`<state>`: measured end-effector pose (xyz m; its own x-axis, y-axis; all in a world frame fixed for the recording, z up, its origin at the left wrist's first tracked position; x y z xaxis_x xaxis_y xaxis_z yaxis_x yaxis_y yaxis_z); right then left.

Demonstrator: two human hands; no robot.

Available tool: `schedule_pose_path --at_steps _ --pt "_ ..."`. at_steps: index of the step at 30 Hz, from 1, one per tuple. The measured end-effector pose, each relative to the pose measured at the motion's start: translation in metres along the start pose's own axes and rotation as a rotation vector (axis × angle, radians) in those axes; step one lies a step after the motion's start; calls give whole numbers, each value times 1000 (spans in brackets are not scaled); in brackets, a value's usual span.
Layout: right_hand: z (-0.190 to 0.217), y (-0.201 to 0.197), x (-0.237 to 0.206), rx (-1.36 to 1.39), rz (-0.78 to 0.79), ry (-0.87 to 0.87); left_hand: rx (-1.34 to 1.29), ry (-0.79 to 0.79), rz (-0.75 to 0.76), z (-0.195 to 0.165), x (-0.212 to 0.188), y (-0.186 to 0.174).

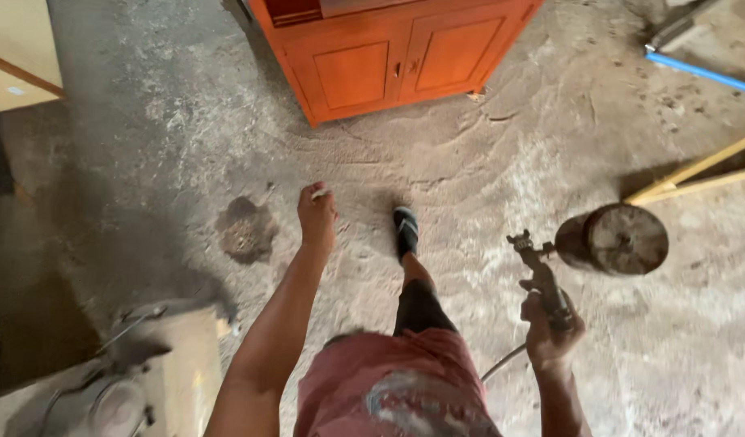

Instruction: The person takes paint cans and a thinner jug from a shelf, sits on the floor, wipes their hands with a blue cloth, opens a paint can, and pours liquid into a spray gun cup. They attach the air hose, test the spray gun, wipe a wooden cabinet door with the cloth, and spray paint the cabinet.

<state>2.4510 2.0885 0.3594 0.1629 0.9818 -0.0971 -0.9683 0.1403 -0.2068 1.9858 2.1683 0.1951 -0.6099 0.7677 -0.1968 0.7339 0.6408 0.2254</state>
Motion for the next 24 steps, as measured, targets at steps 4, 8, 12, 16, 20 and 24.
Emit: schedule_pose_path --at_steps 4,8,12,16,20,24 --pt "-53 47 161 -125 114 -89 -466 -233 -214 59 149 98" --pt "-99 92 278 -243 216 -141 -411 -366 -468 110 279 154" --pt "-144 106 329 -391 197 -3 -710 -217 -570 148 369 183" --pt "-171 114 347 -313 206 88 -753 -322 -658 178 395 220" --pt "-182 123 362 -277 226 173 -892 -313 -568 163 402 247" --pt "-177 132 372 -319 263 191 -989 -153 -452 137 395 217"
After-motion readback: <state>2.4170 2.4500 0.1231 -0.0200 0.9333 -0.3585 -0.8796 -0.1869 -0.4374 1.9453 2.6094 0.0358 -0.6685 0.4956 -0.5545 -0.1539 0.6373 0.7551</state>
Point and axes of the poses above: each hand's wrist, its own x-axis towards the middle knuckle, its own y-axis out of the palm, z = x × y, the point moved 9 cm from there along x, towards the middle knuckle, and after that the axes turned 12 degrees about y, right-handed, at the moved point
